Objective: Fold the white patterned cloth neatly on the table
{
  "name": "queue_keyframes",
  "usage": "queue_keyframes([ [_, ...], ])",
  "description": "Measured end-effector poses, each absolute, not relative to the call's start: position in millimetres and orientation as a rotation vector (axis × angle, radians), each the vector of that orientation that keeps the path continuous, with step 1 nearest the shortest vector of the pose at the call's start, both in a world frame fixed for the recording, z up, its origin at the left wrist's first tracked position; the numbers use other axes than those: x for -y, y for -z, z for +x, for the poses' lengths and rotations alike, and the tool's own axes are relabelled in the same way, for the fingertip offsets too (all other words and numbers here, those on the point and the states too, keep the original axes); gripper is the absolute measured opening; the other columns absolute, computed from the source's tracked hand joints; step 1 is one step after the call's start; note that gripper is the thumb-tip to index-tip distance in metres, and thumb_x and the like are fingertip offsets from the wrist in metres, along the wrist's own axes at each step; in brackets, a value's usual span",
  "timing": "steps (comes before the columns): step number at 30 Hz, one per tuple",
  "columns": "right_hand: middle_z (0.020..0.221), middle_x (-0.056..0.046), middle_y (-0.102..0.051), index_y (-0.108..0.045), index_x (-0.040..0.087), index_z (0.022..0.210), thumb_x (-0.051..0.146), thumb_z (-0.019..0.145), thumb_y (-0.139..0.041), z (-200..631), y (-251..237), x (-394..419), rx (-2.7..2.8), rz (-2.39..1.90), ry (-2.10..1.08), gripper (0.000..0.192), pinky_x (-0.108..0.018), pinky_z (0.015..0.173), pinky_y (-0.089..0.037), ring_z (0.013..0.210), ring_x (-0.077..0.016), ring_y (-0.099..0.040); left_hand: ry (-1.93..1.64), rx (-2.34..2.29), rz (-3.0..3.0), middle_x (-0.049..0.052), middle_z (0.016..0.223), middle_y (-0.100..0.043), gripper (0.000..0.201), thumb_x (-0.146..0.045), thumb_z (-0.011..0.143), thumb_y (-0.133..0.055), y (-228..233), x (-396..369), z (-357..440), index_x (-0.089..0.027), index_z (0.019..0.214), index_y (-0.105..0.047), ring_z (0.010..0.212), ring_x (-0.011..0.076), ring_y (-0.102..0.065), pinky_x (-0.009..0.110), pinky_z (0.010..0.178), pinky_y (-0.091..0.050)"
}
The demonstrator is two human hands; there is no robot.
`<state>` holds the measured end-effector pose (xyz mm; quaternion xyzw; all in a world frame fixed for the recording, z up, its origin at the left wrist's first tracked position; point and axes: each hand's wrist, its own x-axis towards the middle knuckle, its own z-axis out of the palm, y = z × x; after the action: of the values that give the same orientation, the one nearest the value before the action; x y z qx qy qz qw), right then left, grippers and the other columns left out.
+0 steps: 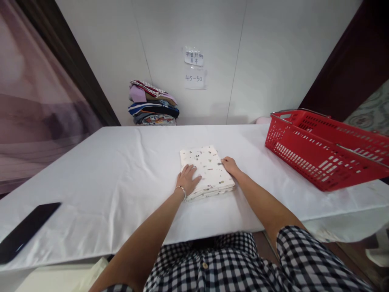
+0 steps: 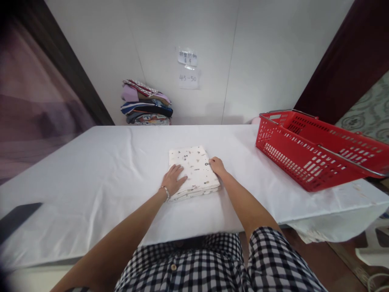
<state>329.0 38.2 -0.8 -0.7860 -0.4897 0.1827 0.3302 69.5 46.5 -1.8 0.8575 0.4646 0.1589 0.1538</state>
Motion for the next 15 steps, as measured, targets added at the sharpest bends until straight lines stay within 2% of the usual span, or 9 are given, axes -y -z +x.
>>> queue_keyframes([
  [6, 0.073, -0.003, -0.064, -0.060, 0.017, 0.064, 0.029, 0.075, -0.049, 332.5, -3.5, -51.3, 1.278, -1.977, -0.532, 0.019, -0.023, 0.066, -0.037, 0.071, -0.0140, -0.054, -0.440, -1.362, 2.472, 0.003, 0.146, -0.031, 0.052, -0.052, 0.086, -0.039, 1.7, -46.0, 70.0, -0.025, 0.131, -0.043, 0.137, 0.0226, -0.016, 0.044, 0.108, -0.023],
  [15, 0.068, 0.000, -0.059, -0.055, 0.018, 0.065, 0.036, 0.075, -0.043, 331.3, 10.3, -49.6, 1.179, -1.856, -0.530, 0.023, -0.025, 0.069, -0.038, 0.071, -0.0142, -0.051, -0.424, -1.374, 2.477, 0.002, 0.146, -0.031, 0.053, -0.053, 0.086, -0.037, 0.2, -45.5, 70.2, -0.025, 0.131, -0.042, 0.137, 0.0231, -0.016, 0.046, 0.108, -0.023],
])
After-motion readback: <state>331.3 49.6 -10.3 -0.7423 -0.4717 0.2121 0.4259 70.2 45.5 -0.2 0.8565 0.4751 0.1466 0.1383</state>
